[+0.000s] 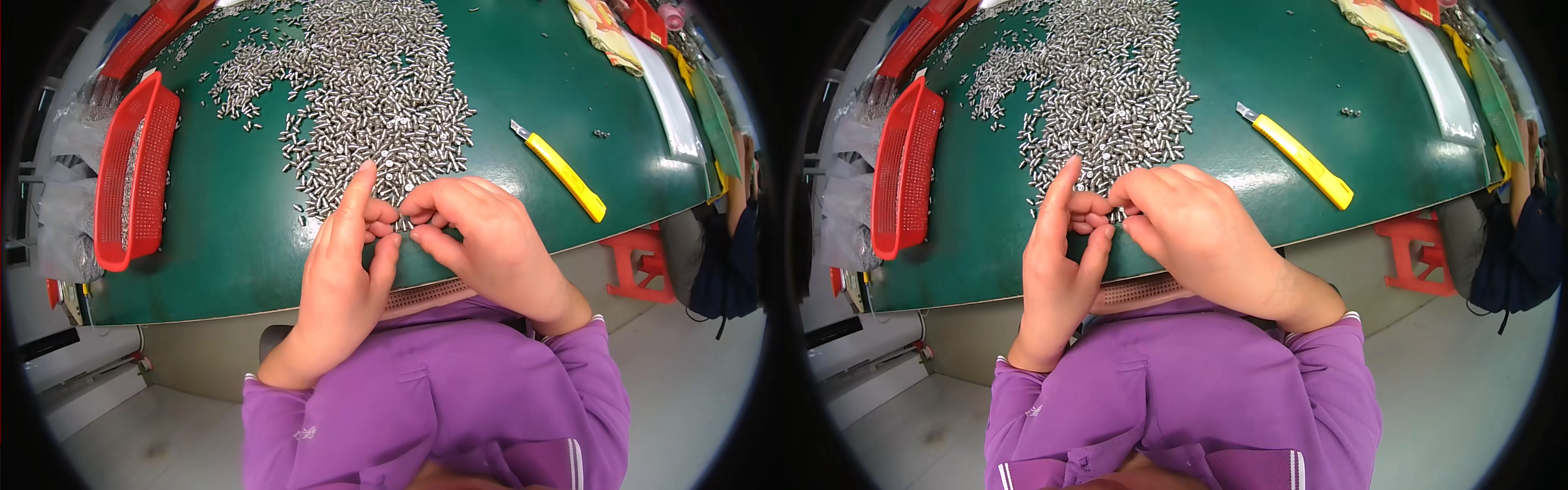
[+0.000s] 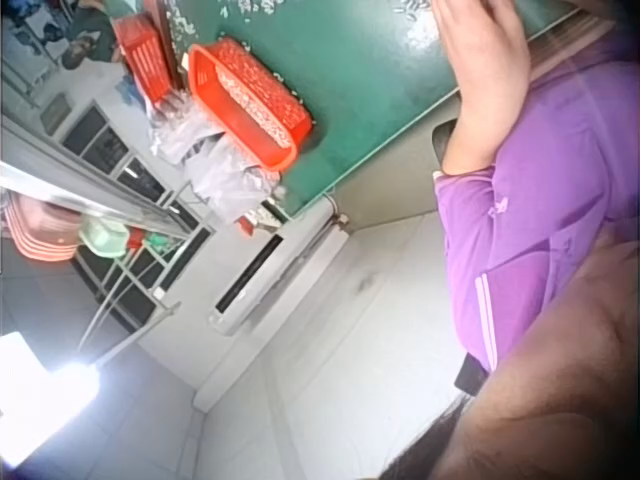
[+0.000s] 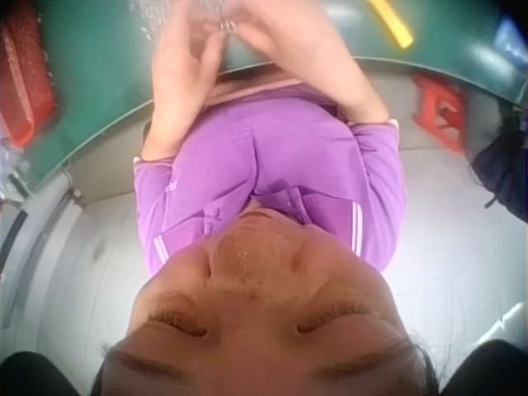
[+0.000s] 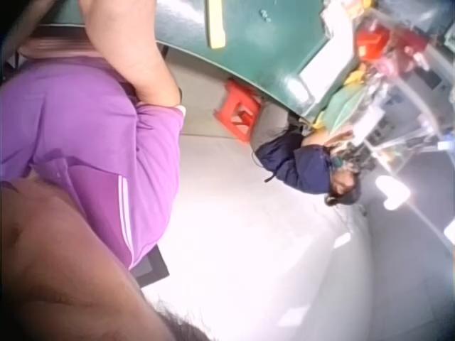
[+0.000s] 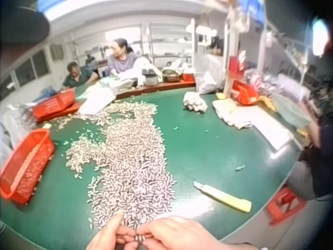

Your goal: Inspecting and sorting small metal components on a workbench.

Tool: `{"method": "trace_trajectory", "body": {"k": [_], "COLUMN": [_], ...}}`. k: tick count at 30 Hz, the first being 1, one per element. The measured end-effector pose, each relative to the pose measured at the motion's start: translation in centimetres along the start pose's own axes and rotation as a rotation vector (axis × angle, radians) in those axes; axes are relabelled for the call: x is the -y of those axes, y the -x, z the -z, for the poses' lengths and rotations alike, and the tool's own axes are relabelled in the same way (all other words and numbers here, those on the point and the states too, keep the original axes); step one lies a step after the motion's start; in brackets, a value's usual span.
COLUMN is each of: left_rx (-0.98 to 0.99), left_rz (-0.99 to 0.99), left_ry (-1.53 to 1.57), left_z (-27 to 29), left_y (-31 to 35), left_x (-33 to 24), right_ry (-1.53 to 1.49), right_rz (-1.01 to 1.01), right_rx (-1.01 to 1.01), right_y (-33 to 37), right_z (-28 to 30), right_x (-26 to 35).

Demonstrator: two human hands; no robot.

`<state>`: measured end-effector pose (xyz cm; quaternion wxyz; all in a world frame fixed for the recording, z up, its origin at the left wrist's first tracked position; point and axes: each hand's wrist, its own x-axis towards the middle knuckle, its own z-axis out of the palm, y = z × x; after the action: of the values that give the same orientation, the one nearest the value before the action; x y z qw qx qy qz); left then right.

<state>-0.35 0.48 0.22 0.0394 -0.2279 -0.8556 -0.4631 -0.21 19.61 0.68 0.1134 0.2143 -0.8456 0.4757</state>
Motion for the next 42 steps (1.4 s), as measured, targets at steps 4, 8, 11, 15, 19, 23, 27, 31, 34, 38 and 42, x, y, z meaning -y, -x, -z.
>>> {"method": "trace_trajectory", "body": {"k": [4,8,11,15,19,23,27,31,34,38,42], "left_rx": [-0.007,-0.016,-0.012,0.003,0.005,0.031,-0.001,-0.008,-0.02,-0.044,-0.077], "left_rz": [-0.007,-0.039,-0.041,-0.035,-0.045,-0.025,-0.045,-0.042,-0.045,-0.057,-0.062], "left_ry": [-0.005,-0.051,-0.057,-0.044,-0.015,0.044,0.021,0.0,-0.013,-0.017,0.022], "left_z": [0.0,-0.3,-0.2,-0.3,-0.3,-0.3,-0.4,-0.3,-0.2,-0.2,-0.4], "left_y": [-0.2,-0.5,-0.5,-0.4,-0.2,-0.1,0.2,0.2,0.4,0.5,0.5], "left_x": [0.0,0.2,0.1,0.4,0.4,0.6,0.7,0.6,0.8,0.9,1.0], "right_ry": [0.026,0.064,0.06,0.029,0.031,0.042,0.019,0.005,0.013,0.025,0.003], "right_rz": [-0.03,-0.014,-0.01,0.023,0.048,0.053,0.048,0.048,0.045,0.046,0.046], "right_rx": [0.005,-0.015,-0.004,-0.033,-0.044,-0.05,-0.077,-0.088,-0.086,-0.098,-0.094], "right_y": [0.0,-0.2,-0.3,0.0,0.4,0.7,0.9,0.9,1.0,1.1,1.0], "right_z": [0.0,-0.2,-0.3,-0.6,-0.8,-0.9,-1.2,-1.3,-1.2,-1.2,-1.4], "right_x": [0.0,0.0,0.1,-0.1,-0.3,-0.3,-0.3,-0.3,-0.4,-0.5,-0.4]}}
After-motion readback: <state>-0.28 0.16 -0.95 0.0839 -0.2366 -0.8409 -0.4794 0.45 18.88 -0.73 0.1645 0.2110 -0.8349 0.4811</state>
